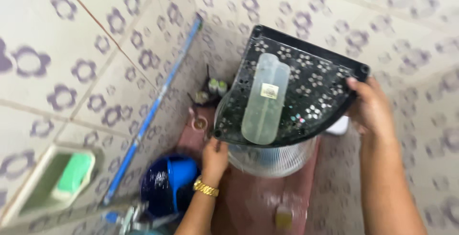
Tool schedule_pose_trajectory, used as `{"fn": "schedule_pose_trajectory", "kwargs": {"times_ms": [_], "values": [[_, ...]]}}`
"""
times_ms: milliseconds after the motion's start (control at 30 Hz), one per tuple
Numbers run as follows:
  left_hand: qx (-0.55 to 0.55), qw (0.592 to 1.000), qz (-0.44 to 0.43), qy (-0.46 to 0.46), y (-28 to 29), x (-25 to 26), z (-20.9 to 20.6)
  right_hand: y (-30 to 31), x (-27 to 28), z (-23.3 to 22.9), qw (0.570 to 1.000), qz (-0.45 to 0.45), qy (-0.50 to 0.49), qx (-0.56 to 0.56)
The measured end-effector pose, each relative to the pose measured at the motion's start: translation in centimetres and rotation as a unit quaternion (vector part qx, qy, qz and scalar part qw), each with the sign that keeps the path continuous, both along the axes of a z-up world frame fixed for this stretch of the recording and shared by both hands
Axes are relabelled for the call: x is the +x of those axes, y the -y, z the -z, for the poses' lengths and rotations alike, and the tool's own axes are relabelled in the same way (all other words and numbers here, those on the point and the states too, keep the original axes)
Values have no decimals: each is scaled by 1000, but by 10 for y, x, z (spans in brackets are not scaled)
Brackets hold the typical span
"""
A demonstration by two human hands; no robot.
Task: The person washes disassembled electric fan parts, including the front grille, blades, and rear grille, using a blue scoop to pour water from a bucket. The person also rinses a black plastic wall-mounted shelf unit and places it back against the wall.
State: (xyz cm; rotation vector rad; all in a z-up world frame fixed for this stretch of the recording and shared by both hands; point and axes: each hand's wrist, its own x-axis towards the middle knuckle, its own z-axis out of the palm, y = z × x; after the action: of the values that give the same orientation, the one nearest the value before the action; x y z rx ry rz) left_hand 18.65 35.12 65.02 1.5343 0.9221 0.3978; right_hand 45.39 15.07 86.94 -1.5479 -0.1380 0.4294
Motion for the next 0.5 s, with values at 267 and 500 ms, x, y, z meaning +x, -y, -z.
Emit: {"fn": "schedule_pose_trajectory", "kwargs": {"times_ms": [267, 500], "values": [[-32, 992, 117, -44, 201, -91, 70, 261, -141, 23, 985, 140, -32, -95], [-147, 965, 194, -96, 273, -155, 235, 426, -261, 185, 904, 246, -179, -302]]}}
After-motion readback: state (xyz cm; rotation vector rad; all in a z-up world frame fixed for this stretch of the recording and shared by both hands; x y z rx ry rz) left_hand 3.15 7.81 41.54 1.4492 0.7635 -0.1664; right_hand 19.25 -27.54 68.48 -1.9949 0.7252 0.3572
